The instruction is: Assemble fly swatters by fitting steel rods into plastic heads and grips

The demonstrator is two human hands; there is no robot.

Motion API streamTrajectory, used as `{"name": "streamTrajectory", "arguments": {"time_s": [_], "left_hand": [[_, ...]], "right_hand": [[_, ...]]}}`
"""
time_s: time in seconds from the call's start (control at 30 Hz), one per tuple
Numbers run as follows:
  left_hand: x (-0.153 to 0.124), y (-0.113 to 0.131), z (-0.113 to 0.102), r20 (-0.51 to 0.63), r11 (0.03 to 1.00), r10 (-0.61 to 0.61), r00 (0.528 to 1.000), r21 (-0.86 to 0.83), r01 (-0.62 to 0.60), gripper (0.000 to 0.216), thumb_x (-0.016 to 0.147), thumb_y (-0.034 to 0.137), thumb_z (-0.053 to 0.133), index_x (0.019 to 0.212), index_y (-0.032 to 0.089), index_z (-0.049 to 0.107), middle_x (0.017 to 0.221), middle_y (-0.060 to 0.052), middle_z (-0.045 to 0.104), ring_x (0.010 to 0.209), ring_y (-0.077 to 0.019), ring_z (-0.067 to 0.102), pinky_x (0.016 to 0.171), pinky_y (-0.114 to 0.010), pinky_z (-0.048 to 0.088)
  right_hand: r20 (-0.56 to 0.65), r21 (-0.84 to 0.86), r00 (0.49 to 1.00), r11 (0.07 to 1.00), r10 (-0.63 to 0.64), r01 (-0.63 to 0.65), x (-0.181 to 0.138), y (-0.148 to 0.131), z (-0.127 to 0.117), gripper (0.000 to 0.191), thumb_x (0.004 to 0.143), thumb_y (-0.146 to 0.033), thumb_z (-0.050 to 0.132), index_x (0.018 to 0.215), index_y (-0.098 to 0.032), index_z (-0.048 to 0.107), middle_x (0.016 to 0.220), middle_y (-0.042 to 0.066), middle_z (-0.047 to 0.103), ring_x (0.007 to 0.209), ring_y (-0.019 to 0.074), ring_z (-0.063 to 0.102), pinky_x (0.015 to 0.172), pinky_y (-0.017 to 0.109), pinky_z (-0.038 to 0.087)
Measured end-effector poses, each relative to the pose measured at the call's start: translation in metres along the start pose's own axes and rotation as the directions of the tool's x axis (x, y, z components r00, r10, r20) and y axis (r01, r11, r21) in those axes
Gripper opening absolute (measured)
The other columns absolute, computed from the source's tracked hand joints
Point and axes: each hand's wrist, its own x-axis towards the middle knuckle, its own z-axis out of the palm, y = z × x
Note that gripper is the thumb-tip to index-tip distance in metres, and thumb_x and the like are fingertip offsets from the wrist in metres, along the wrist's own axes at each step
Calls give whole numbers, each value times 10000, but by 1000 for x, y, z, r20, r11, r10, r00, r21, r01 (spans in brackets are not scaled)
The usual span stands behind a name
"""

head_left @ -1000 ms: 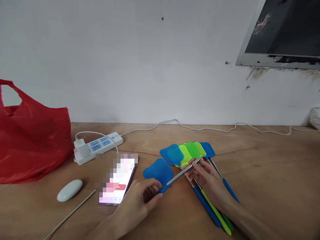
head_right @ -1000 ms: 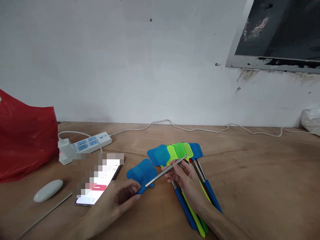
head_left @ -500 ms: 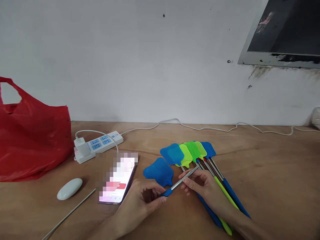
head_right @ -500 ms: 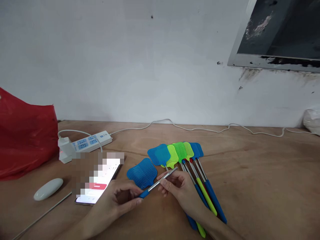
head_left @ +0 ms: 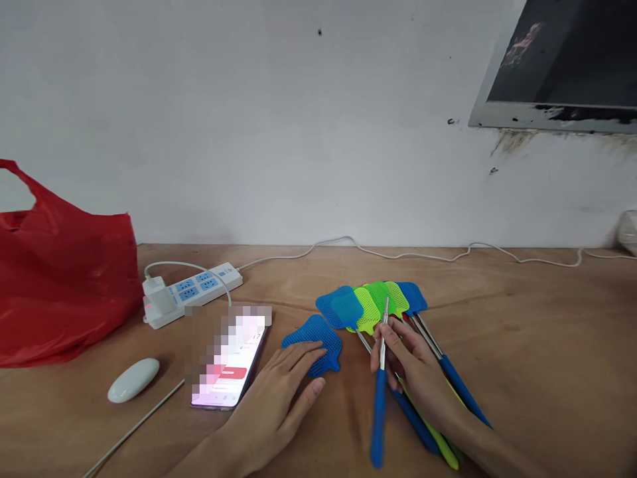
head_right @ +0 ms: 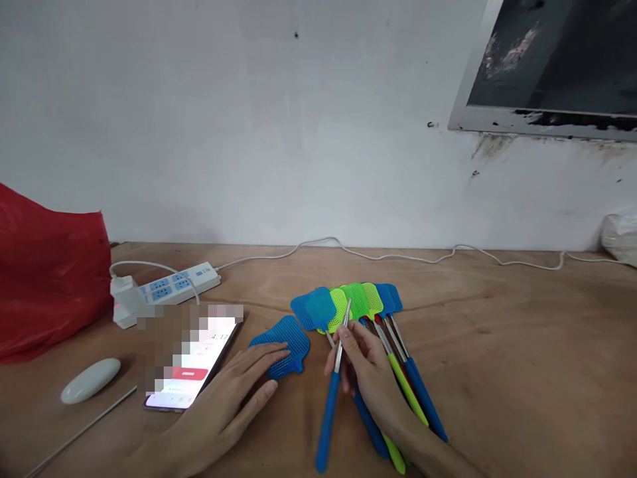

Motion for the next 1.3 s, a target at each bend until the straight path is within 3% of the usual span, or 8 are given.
{"name": "streamTrajectory", "arguments": {"time_s": [0.1, 0.23, 0.37, 0.5, 0.67, 0.93, 1.13, 1.3], "left_hand": [[0, -3, 2, 49, 994, 13, 999, 112, -18, 367, 1024, 368, 445, 1348, 238, 558, 1358, -85, 625, 1284, -311, 542, 1101, -520, 416], [1, -8, 3, -24, 988, 10, 1000, 156, -6, 309, 1012, 324, 451, 1267, 228, 596, 1271, -92, 660, 1184, -308, 603, 1028, -509, 486], [0, -17, 6, -44, 970, -35, 998, 239, 45, 434, 972, 392, 531, 1361, 199, 534, 1447, -141, 532, 1294, -361, 519, 1062, -563, 451], [-1, -20, 9, 9, 957, -102, 995, 273, 96, 608, 940, 480, 570, 1455, 183, 444, 1528, -182, 436, 1379, -404, 424, 1086, -619, 402], [-2, -18, 7, 40, 972, -119, 992, 211, 108, 684, 877, 513, 665, 1442, 199, 442, 1471, -176, 497, 1333, -390, 468, 1076, -597, 412], [1, -16, 7, -29, 981, -135, 990, 135, 137, 749, 719, 562, 801, 1340, 243, 530, 1272, -138, 589, 1155, -388, 552, 958, -572, 470], [1, -29, 11, -38, 989, -142, 989, 38, 143, 847, 574, 526, 889, 1310, 288, 543, 1224, -94, 579, 1130, -372, 541, 934, -531, 476], [2, -22, 5, 23, 977, -207, 978, -49, 208, 862, 559, 385, 914, 1312, 293, 503, 1279, -74, 539, 1167, -349, 528, 944, -497, 481]], "right_hand": [[-29, -113, 999, 994, -15, 12, 1, -3, -2, 442, 880, -629, 597, 873, -189, 634, 463, -67, 494, 421, 96, 393, 453, 231, 302], [14, -220, 1000, 975, 3, 0, 0, -7, 1, 507, 881, -650, 562, 942, -164, 694, 438, -67, 455, 442, 117, 387, 509, 266, 316], [63, -215, 997, 976, 40, -26, -2, -5, 3, 529, 865, -626, 578, 1072, -154, 698, 505, -52, 495, 498, 136, 450, 515, 267, 328], [78, -235, 997, 972, 24, -5, -1, 1, 2, 562, 853, -586, 621, 1182, -131, 655, 496, -77, 468, 469, 122, 429, 517, 265, 336], [77, -256, 997, 967, 18, 2, -1, 4, 1, 575, 859, -570, 623, 1207, -112, 630, 493, -86, 467, 464, 118, 417, 532, 274, 343], [67, -257, 998, 966, 6, 11, -3, 0, 3, 591, 846, -595, 625, 1206, -127, 639, 481, -83, 466, 473, 128, 429, 559, 287, 374], [63, -250, 998, 968, 0, 16, -3, -4, 3, 581, 832, -610, 631, 1183, -148, 666, 497, -73, 479, 488, 134, 450, 556, 285, 379], [63, -258, 998, 966, -6, 22, -5, -6, 3, 565, 848, -590, 623, 1183, -136, 653, 499, -73, 477, 500, 133, 441, 566, 282, 376]]}}
